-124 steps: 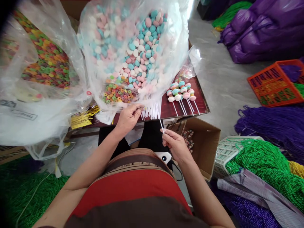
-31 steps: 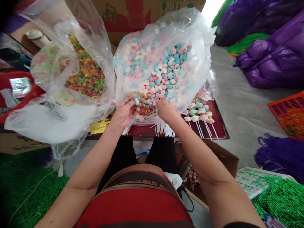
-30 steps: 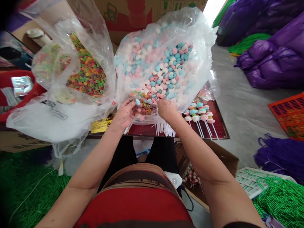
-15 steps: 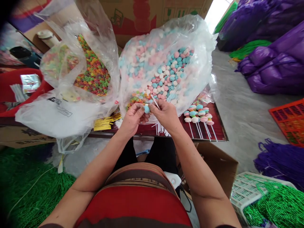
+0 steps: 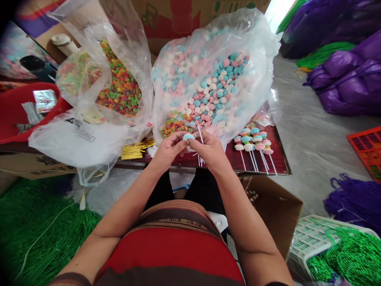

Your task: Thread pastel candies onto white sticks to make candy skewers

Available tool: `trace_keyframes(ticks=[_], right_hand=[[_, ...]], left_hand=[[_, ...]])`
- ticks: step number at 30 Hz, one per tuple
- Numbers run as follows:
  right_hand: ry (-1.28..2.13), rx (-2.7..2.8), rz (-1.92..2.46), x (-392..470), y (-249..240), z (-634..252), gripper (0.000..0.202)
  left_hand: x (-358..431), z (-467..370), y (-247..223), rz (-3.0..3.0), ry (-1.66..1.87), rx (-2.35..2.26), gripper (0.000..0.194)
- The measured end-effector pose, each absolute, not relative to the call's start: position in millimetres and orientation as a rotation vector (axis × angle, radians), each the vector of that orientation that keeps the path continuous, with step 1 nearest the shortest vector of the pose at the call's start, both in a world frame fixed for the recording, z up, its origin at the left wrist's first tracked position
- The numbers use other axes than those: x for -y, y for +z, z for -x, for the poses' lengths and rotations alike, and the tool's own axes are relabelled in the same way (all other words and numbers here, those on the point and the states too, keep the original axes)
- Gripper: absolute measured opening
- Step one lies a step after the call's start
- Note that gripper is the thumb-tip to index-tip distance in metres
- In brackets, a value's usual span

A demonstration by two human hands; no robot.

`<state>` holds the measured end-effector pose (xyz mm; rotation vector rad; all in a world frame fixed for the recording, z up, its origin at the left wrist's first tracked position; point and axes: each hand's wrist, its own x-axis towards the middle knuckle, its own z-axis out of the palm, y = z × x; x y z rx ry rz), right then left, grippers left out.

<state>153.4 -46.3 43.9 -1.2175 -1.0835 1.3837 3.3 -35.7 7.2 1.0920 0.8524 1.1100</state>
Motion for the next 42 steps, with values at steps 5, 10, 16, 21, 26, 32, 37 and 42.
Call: trace_keyframes(ticks=[5,10,16,21,26,32,37,42], right_hand=[[1.439,1.059,1.219,50,38,-159,0.044],[1.309,1.033,1.216,72,28,-163,0.032],[1.018,1.376,1.369,108,19,-158,0.034],[1.024,1.599,1.464,110,22,-155,0.041],[0.869,1.740,1.523,102,23,-157,0.039],[0.894,1.731,1.548,101,23,-159,0.037],[1.022,1.604,1.544,100,24,-162,0.038],[1.168,1.503,1.526,100,18,-159,0.040]], left_hand=[[36,3,0,-1.172,1.085,-0.939,0.050],[32,-1,-4,-0.832,1.086,-0.964,0.039],[31,-5,-8,-0.653,1.204,-1.036,0.019],[35,-7,-9,-0.661,1.200,-0.943,0.042],[39,-9,-8,-0.636,1.203,-0.893,0.058],[42,-7,-7,-0.924,1.238,-0.966,0.053],[53,-4,-8,-1.414,1.207,-1.191,0.027],[60,-7,-19,-1.486,1.187,-1.266,0.020]])
